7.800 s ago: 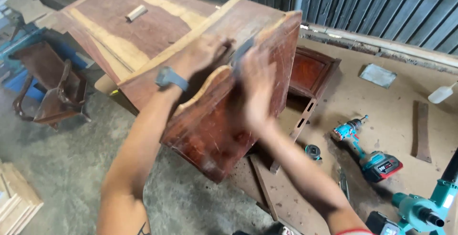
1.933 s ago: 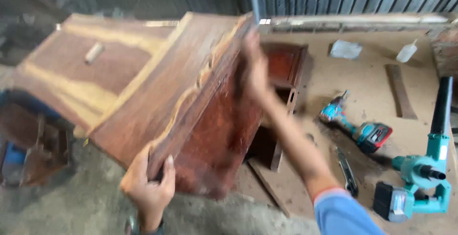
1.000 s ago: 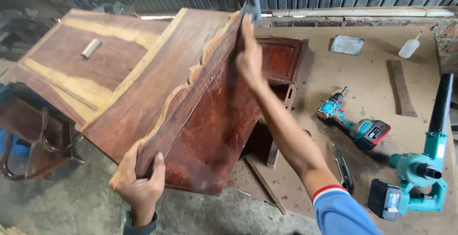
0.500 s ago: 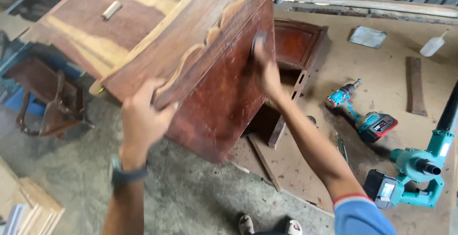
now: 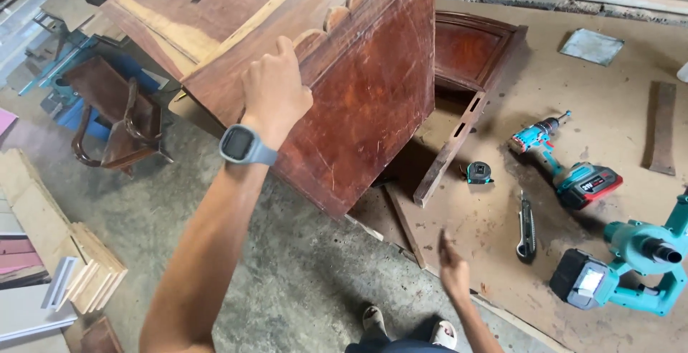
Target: The person uses a utility knife to scrape the edges of a wooden furniture piece, then uses a sanding block to smooth the surface and edges. The person handles the furniture piece to reposition it on the workbench during the process.
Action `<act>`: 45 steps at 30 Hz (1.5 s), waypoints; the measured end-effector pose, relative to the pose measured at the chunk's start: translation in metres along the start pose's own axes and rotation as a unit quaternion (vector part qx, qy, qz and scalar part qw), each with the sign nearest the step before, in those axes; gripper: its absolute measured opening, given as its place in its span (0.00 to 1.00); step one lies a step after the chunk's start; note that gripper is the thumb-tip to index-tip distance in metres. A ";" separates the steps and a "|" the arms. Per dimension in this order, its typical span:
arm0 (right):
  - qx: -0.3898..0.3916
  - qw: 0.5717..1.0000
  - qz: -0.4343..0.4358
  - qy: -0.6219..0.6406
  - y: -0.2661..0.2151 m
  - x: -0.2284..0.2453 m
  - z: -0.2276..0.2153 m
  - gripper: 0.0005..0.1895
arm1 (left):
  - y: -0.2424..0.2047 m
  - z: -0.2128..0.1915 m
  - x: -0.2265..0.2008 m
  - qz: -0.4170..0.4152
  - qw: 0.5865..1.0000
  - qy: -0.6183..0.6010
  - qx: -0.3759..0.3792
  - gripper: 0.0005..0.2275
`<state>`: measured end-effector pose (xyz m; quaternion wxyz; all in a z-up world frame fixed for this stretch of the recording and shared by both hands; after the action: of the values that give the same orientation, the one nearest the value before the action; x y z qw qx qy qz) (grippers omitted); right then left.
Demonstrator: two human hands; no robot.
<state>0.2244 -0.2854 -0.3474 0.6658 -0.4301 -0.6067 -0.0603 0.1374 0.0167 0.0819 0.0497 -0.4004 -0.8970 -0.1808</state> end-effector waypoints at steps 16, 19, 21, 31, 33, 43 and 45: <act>-0.094 0.993 0.067 -0.021 0.016 -0.084 -0.017 0.29 | 0.011 -0.001 0.001 -0.009 1.000 -0.023 0.018 0.19; -0.079 0.995 0.056 -0.010 0.017 -0.090 -0.012 0.29 | 0.012 0.000 0.003 -0.004 0.999 -0.042 0.029 0.17; -0.072 0.997 0.038 -0.007 0.018 -0.091 -0.010 0.29 | 0.016 0.004 0.006 0.019 0.999 -0.031 0.014 0.17; -0.085 0.994 0.058 -0.018 0.014 -0.092 -0.008 0.29 | 0.027 0.016 0.013 0.031 0.999 -0.040 -0.006 0.10; -0.082 0.994 0.068 -0.017 0.012 -0.092 -0.005 0.29 | 0.026 0.006 0.013 0.062 0.997 -0.043 -0.009 0.07; -0.023 0.998 0.045 -0.044 -0.011 -0.045 0.044 0.22 | 0.028 0.005 0.008 0.069 0.994 -0.079 0.006 0.22; -0.008 0.999 0.029 -0.037 -0.030 -0.005 0.064 0.22 | 0.028 -0.001 0.017 0.116 0.989 -0.096 -0.001 0.34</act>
<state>0.1571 -0.2651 -0.3438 0.6408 -0.4546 -0.6179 -0.0293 0.1470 0.0456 0.0950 -0.0169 -0.5173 -0.8448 -0.1357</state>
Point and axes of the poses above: each hand's wrist, its own y-axis towards the middle knuckle, its own z-axis out of the palm, x = y × z, the point moved 4 cm from there along y, towards the middle knuckle, and after that the axes turned 10 degrees about z, right-handed, at the moved point
